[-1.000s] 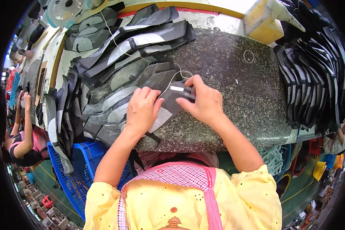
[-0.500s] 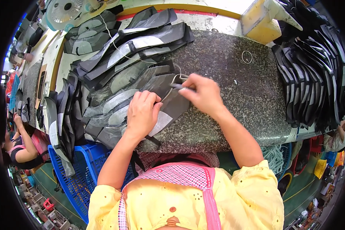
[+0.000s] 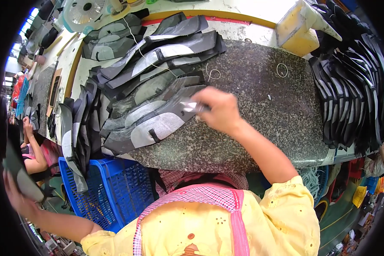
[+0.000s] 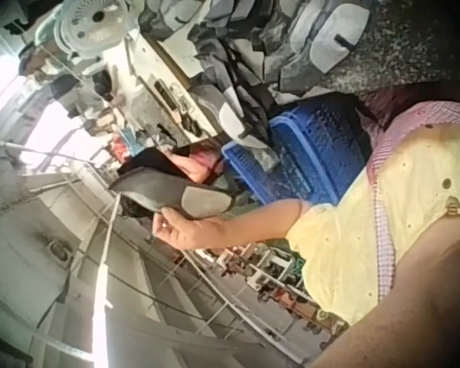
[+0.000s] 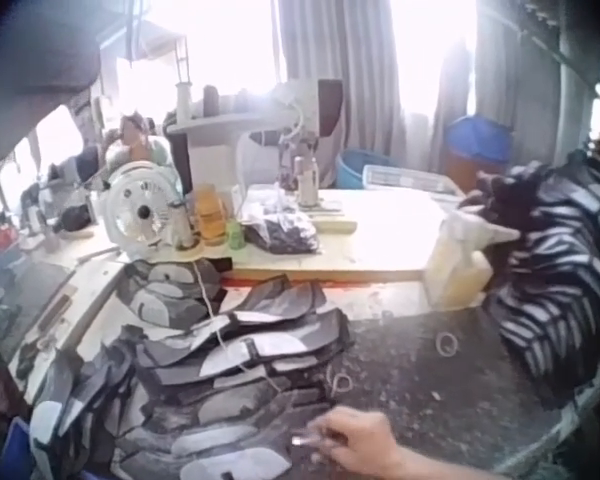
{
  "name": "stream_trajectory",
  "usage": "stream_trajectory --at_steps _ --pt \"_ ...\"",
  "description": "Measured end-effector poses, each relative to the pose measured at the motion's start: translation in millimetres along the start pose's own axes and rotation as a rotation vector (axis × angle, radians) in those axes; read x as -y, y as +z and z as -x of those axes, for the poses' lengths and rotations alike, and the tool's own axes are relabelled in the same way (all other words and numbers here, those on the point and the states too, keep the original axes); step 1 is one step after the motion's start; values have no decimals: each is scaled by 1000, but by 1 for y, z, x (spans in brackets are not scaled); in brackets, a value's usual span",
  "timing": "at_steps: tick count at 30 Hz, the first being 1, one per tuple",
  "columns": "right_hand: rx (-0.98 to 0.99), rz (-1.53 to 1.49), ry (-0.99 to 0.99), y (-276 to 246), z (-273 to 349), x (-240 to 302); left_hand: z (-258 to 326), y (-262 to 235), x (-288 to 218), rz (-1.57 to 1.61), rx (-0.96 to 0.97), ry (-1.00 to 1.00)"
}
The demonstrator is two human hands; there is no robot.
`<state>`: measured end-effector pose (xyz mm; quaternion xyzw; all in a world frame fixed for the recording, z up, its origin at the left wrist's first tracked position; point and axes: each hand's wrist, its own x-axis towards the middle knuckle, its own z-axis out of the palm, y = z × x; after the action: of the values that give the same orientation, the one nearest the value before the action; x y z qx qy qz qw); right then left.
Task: The recorder is manually trimming excess threads from stitched shoe upper components using clippers and then sorting/stacking them.
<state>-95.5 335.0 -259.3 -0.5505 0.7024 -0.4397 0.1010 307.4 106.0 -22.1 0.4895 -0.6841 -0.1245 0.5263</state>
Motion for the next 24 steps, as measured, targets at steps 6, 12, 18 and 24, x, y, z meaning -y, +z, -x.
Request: stream_trajectory --at_steps 6,12,18,24 --pt "10 309 111 22 -79 20 -19 93 220 -477 1001 93" --pt "175 446 204 26 -98 23 -1 95 58 -368 416 224" --pt "63 513 224 30 -92 8 117 188 -37 43 897 185" --pt "9 -333 164 -2 -80 21 174 278 -39 341 802 -235"
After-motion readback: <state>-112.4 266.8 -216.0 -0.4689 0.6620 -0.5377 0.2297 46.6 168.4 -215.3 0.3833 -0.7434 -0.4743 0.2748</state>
